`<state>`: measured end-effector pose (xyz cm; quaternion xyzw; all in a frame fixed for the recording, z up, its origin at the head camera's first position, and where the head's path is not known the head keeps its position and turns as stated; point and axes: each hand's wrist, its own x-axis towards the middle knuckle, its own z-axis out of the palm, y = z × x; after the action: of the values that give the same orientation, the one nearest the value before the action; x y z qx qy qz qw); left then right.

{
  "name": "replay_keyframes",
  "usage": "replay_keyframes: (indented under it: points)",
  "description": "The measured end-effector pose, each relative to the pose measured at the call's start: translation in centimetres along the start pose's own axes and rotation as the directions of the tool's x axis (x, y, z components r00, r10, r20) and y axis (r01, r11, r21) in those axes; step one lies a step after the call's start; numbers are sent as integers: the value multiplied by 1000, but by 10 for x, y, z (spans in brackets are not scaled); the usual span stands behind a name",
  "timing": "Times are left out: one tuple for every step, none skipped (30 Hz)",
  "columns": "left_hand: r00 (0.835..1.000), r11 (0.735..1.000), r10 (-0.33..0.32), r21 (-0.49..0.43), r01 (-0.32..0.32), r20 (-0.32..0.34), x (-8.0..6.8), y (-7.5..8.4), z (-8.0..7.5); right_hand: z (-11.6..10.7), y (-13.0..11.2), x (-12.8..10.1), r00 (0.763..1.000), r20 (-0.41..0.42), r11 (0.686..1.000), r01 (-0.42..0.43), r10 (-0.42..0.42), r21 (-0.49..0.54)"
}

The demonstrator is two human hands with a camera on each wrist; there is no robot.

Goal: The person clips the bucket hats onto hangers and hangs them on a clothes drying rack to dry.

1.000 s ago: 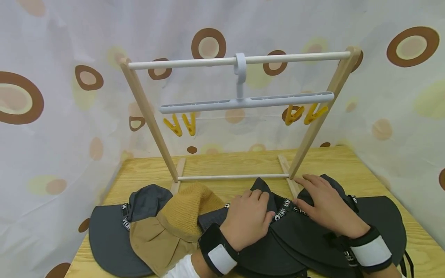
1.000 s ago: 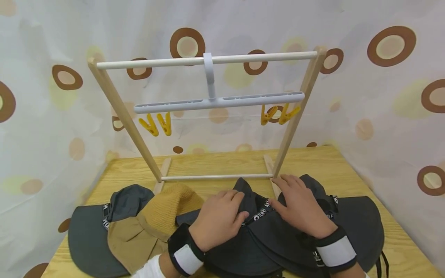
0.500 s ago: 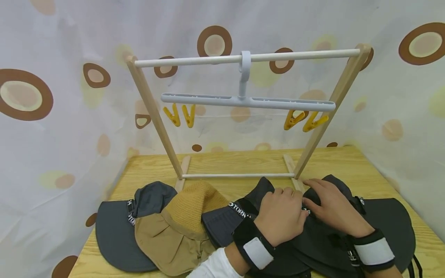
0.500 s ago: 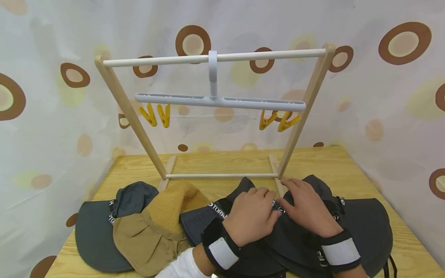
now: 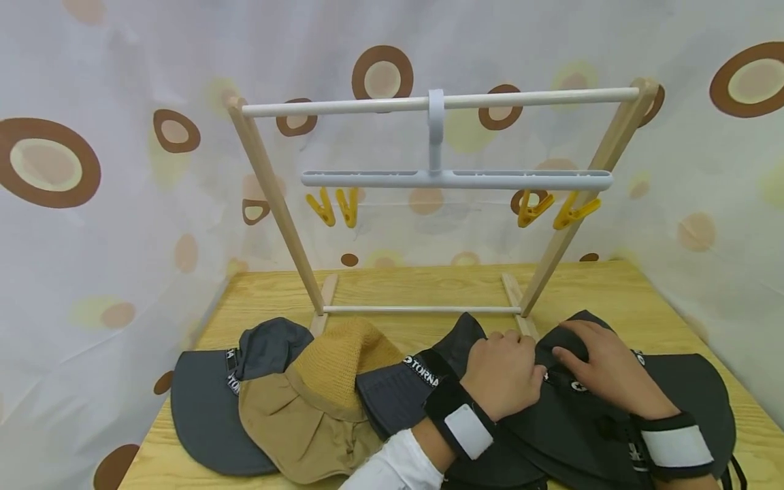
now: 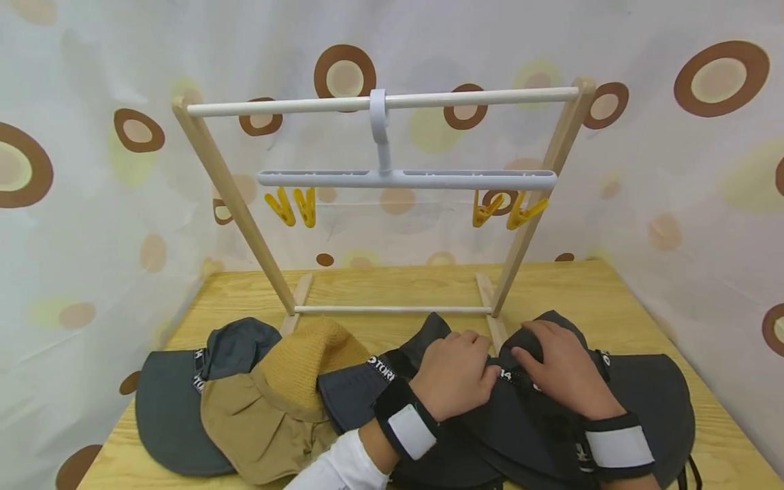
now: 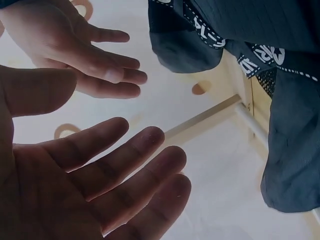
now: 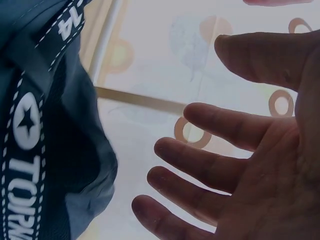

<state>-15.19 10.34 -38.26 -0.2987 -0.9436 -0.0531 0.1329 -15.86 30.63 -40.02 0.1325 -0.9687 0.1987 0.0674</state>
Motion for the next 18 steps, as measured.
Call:
replay_keyframes:
  points:
    - [1000, 1000, 3, 4, -3, 0, 2, 1, 2, 0, 2, -1, 1000, 0, 1000, -6, 6, -2]
    - [1000, 1000, 2, 8, -2, 5, 3, 2, 3, 0, 4, -2, 1000, 0, 1000, -12, 12, 1]
    - [1000, 1000, -1, 15, 1, 9, 5, 2, 4, -1, 6, -3, 1000, 3, 1000, -19, 19, 2]
    - [1000, 1000, -5, 22, 5, 19, 6, 3, 5, -2, 9, -3, 1000, 5, 1000, -29, 29, 3]
    - [1000, 999, -12, 30, 11, 29, 7, 3, 6, -3, 11, -2, 999, 6, 999, -37, 37, 2]
    - [999, 999, -20, 36, 18, 38, 8, 4, 6, -4, 14, -2, 999, 6, 999, -48, 48, 0]
    - [998, 999, -30, 35, 28, 49, 9, 4, 8, -5, 16, -2, 998, 1, 998, -55, 55, -1]
    - [998, 999, -37, 33, 36, 58, 10, 4, 9, -6, 19, -1, 998, -2, 998, -62, 62, -1]
    - [997, 999, -42, 31, 40, 64, 11, 4, 11, -7, 23, -1, 997, -8, 998, -70, 70, 0]
    - [996, 998, -48, 30, 46, 71, 12, 5, 13, -8, 26, -1, 997, -15, 997, -77, 77, 0]
    - [995, 998, -54, 25, 52, 78, 12, 5, 16, -8, 30, -1, 996, -23, 996, -84, 84, -3]
    - [995, 998, -58, 19, 57, 84, 13, 5, 19, -8, 34, -1, 995, -25, 996, -95, 94, -5]
    - [994, 998, -62, 13, 61, 90, 13, 5, 22, -8, 38, 0, 994, -28, 995, -103, 103, -6]
    - [993, 998, -65, 12, 65, 97, 14, 6, 24, -8, 43, 0, 993, -25, 993, -116, 116, -5]
    - [992, 998, -69, 9, 69, 103, 14, 7, 27, -9, 46, 0, 992, -22, 992, -127, 127, -8]
    - [992, 998, -68, 7, 68, 108, 15, 8, 29, -9, 50, -1, 990, -17, 990, -140, 139, -13]
    - [992, 998, -63, 2, 63, 113, 16, 10, 31, -10, 55, -1, 988, -12, 988, -153, 153, -17]
    - [992, 999, -54, -2, 54, 117, 17, 13, 32, -11, 58, -2, 986, -6, 986, -166, 166, -19]
